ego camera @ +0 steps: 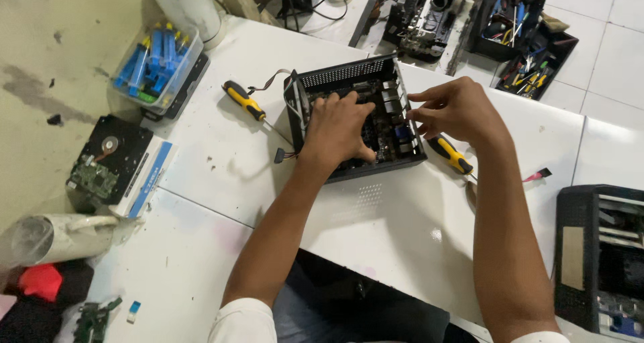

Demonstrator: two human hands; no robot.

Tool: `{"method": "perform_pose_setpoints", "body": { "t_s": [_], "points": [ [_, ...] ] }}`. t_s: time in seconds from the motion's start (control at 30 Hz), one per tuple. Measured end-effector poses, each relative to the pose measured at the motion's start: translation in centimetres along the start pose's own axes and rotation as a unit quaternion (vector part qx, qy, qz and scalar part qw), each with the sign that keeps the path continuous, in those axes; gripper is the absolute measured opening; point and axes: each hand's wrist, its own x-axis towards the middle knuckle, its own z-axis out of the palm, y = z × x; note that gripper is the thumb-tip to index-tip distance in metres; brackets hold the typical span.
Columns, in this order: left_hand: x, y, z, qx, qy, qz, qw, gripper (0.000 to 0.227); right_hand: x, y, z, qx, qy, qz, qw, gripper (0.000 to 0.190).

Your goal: The person connects wires to a motherboard, places the motherboard into a computer case, and then cleans the inside of the case with a brush. The person handles the motherboard, wires, and computer case throughout the task.

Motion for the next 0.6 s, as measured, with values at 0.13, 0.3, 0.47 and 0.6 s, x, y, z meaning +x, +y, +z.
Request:
{"method": "perform_pose_setpoints", "body": {
  "t_s": [0.13, 0.3, 0.47, 0.6],
  "points": [
    [-0.7, 0.4, -1.7, -0.004, -0.02, -0.002, 1.0, 0.106, -0.3, -0.4, 0.2, -0.002, -0.008, 0.009, 1.0, 0.043],
    [-0.6, 0.4, -1.9, -0.033, -0.02, 0.008, 0.999, 0.109, 0.1, -0.2, 0.2, -0.013, -0.009, 0.022, 1.0, 0.043],
    [-0.6, 1.4, -3.5, 0.003, -0.053, -0.028, 0.998, 0.078, 1.0, 1.3, -0.1, -0.018, -0.017, 0.006, 1.0, 0.03],
    [-0.4, 1.5, -2.4, 0.021, -0.043, -0.024, 0.999, 0.075, 0.7, 0.8, -0.1, -0.034, -0.015, 0.003, 0.999, 0.03]
  ]
}}
